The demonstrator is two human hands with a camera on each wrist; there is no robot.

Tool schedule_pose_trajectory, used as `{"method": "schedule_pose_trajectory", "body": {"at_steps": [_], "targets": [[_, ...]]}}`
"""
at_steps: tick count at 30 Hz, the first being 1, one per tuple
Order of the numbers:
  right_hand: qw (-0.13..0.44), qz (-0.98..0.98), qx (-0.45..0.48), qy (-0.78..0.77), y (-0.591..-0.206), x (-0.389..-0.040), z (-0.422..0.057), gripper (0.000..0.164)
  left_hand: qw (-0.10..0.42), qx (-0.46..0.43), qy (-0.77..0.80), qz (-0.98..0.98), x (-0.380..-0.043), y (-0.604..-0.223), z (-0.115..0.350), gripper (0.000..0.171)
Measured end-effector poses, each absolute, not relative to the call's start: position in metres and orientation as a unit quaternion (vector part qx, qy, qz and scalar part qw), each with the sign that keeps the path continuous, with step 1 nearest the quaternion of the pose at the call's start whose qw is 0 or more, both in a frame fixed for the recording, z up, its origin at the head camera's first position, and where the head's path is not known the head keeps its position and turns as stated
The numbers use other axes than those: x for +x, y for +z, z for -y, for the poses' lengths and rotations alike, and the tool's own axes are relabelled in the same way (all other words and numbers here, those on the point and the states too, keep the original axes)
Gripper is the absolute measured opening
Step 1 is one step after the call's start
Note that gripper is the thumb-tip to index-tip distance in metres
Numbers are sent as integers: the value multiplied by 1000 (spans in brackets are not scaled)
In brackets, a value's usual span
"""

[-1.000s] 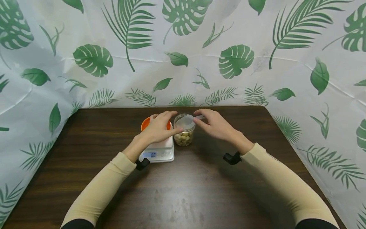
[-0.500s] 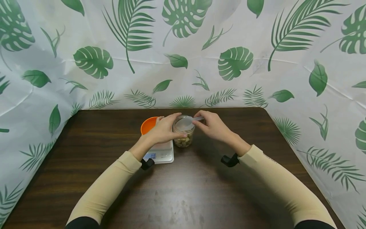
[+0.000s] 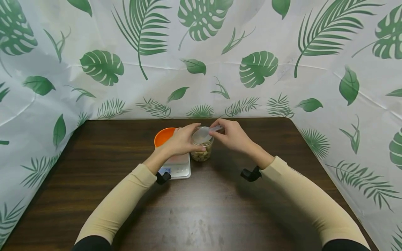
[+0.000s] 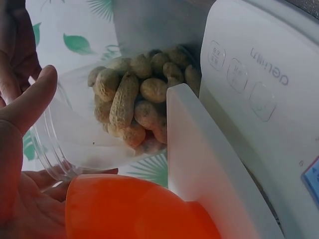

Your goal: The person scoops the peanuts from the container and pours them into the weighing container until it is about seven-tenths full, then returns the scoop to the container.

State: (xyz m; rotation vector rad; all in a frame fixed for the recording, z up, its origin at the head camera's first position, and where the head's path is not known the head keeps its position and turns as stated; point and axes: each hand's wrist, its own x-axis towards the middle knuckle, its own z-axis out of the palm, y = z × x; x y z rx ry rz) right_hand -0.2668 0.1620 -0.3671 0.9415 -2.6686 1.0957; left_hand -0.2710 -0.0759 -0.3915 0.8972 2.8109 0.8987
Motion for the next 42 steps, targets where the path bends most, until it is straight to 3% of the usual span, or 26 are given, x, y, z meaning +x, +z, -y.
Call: {"method": "schedule_pose_trajectory", "body": {"at_steps": [8, 25, 42], "targets": [[25, 883, 290, 368, -363, -267, -161, 16, 32, 296, 299, -907, -274, -393, 78, 97], [32, 893, 318, 318, -332, -265, -170, 18, 40, 314, 346, -884, -278, -394, 75, 84], [16, 918, 351, 186, -295, -265, -160, 16, 48, 311, 337, -887, -282, -390, 70, 91]]}}
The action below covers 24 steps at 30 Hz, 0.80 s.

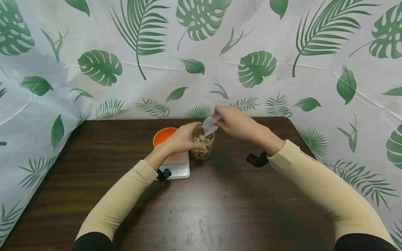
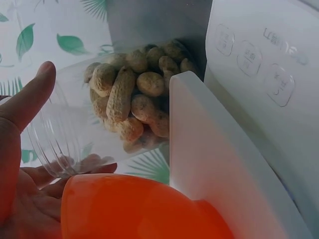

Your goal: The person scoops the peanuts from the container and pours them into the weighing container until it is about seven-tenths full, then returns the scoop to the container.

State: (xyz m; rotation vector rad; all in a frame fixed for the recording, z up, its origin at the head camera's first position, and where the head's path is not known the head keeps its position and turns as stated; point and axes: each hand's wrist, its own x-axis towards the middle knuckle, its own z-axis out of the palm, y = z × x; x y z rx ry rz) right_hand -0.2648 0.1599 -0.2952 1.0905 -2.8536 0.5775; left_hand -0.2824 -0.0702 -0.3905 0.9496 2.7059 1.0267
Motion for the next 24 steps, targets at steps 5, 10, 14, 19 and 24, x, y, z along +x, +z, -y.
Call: {"method": "schedule_pose_trajectory", "body": {"at_steps": [5, 10, 14, 19, 24], "targets": [[-15, 930, 347, 122, -287, -266, -153, 16, 55, 306, 340, -887, -283, -390, 69, 91], [-31, 932, 355, 70, -283, -267, -144, 17, 63, 300, 338, -890, -283, -390, 69, 94], [-48, 927, 371, 33, -286, -268, -136, 18, 53, 299, 327, -895, -283, -390, 68, 96], [-62, 922, 380, 34, -294, -271, -131, 16, 38, 293, 301, -907, -283, -391, 68, 100], [-67, 916, 388, 71, -301, -276, -135, 13, 36, 290, 295, -910, -282, -393, 69, 96]]}}
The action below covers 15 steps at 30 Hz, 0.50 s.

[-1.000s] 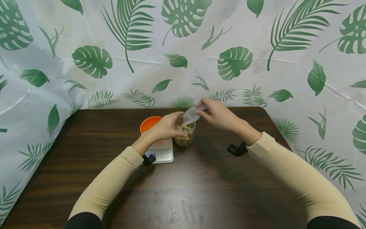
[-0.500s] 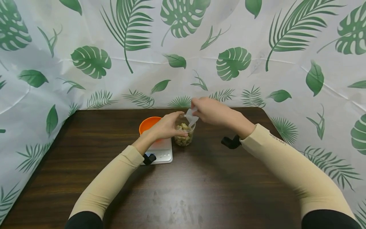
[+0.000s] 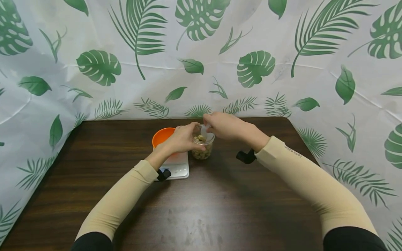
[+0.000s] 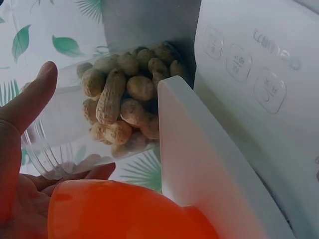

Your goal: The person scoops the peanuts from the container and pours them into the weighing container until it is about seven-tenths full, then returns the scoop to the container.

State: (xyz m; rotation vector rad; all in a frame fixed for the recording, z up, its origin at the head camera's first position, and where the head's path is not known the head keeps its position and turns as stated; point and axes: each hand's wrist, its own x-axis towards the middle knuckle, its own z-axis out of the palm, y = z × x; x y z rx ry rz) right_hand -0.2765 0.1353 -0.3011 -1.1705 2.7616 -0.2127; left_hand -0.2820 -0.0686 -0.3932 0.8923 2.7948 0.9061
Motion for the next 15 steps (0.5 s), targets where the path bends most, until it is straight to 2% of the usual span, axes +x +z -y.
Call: {"method": "schedule_pose_trajectory", "body": {"at_steps": [6, 15], "targets": [[70, -904, -403, -128, -311, -284, -144, 6, 36, 289, 305, -907, -281, -392, 68, 91], [35, -885, -422, -192, -330, -285, -148, 6, 50, 274, 326, -903, -283, -396, 69, 92]]}}
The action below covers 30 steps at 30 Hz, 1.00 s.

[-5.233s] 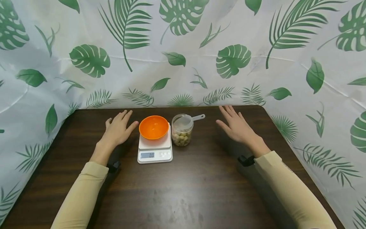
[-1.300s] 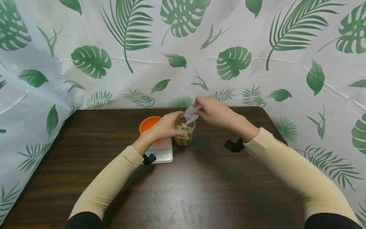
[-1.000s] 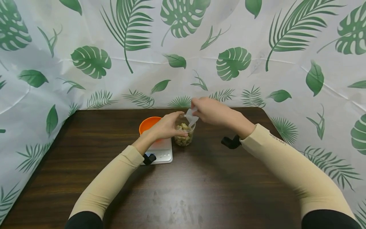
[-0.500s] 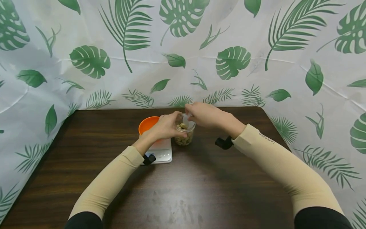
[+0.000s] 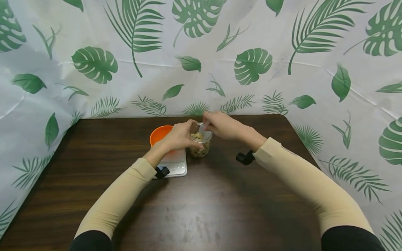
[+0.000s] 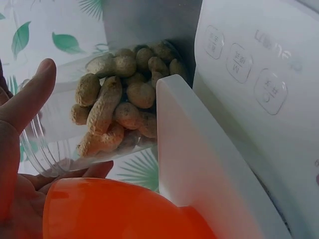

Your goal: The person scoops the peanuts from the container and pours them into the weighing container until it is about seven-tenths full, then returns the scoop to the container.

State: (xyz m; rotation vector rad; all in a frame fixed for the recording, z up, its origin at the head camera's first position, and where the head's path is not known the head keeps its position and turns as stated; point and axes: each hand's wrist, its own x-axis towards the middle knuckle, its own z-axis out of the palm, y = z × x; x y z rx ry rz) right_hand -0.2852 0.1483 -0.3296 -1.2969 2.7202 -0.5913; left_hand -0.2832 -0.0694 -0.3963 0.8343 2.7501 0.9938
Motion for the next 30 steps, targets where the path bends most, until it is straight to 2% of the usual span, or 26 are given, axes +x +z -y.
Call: {"method": "schedule_pose_trajectory", "body": {"at_steps": [11, 16, 20, 30], "targets": [[41, -889, -397, -225, -334, -287, -151, 12, 77, 273, 335, -898, -283, -396, 73, 92], [61, -888, -385, -243, -329, -287, -156, 15, 73, 274, 325, -902, -283, -395, 72, 91], [43, -892, -375, -249, -323, -286, -158, 10, 63, 281, 317, -904, -285, -395, 71, 90], [19, -879, -438, -185, -335, -286, -143, 7, 73, 270, 324, -904, -284, -394, 74, 94]]}}
